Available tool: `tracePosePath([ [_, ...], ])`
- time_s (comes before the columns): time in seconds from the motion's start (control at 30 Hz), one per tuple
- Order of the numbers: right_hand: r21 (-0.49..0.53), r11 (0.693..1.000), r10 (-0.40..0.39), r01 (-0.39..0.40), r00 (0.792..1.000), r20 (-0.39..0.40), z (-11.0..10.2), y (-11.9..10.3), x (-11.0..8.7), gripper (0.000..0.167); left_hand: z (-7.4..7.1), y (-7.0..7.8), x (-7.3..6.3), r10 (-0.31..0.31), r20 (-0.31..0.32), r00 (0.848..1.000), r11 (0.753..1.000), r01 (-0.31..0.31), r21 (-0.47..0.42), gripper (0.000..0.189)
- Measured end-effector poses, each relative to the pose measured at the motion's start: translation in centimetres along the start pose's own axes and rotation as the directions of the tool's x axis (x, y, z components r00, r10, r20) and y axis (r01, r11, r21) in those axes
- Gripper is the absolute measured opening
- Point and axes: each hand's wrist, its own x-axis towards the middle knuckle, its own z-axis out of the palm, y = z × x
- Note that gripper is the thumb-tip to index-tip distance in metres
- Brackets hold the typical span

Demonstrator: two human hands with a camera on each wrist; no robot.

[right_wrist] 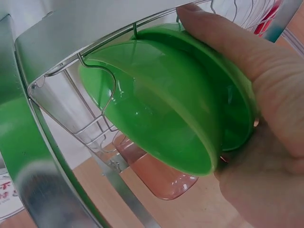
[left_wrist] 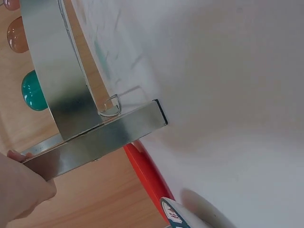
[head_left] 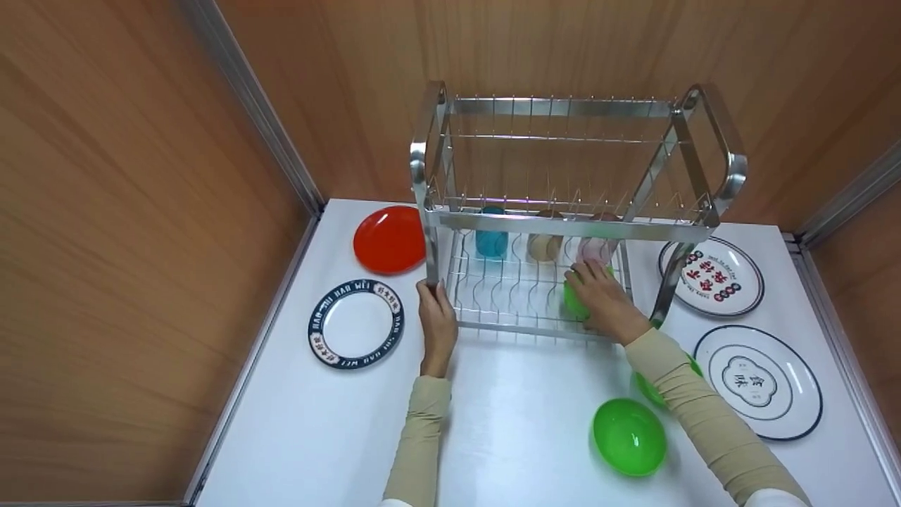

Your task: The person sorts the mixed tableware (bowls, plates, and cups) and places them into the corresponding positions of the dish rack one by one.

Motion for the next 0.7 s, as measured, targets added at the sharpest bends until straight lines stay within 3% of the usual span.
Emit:
tracePosePath([
  [0.2,0.088,0.995,0.043,-0.046,0.998,0.038,-0.1,0.1,-0.1,0.092,-0.5,-0.5,0.2,0.013,0.017,1.0,1.0,-0.013,0.01,0.015],
  [0.33,0.142,0.989,0.048,-0.05,0.999,0.017,0.1,0.4,-0.5,0.091,-0.8,-0.7,0.2,0.008,0.028,1.0,1.0,-0.008,0.017,0.014],
  [0.53,0.213,0.977,0.02,0.005,0.993,-0.113,-0.3,0.4,-2.0,0.092,-0.9,-1.1,0.2,0.004,0.06,0.998,1.0,-0.005,0.012,0.015],
  [0.7,0.257,0.965,0.011,0.059,0.965,-0.262,-0.8,-0.1,-3.8,0.082,-0.7,-1.3,0.2,0.004,0.038,0.999,1.0,-0.005,0.006,0.015],
])
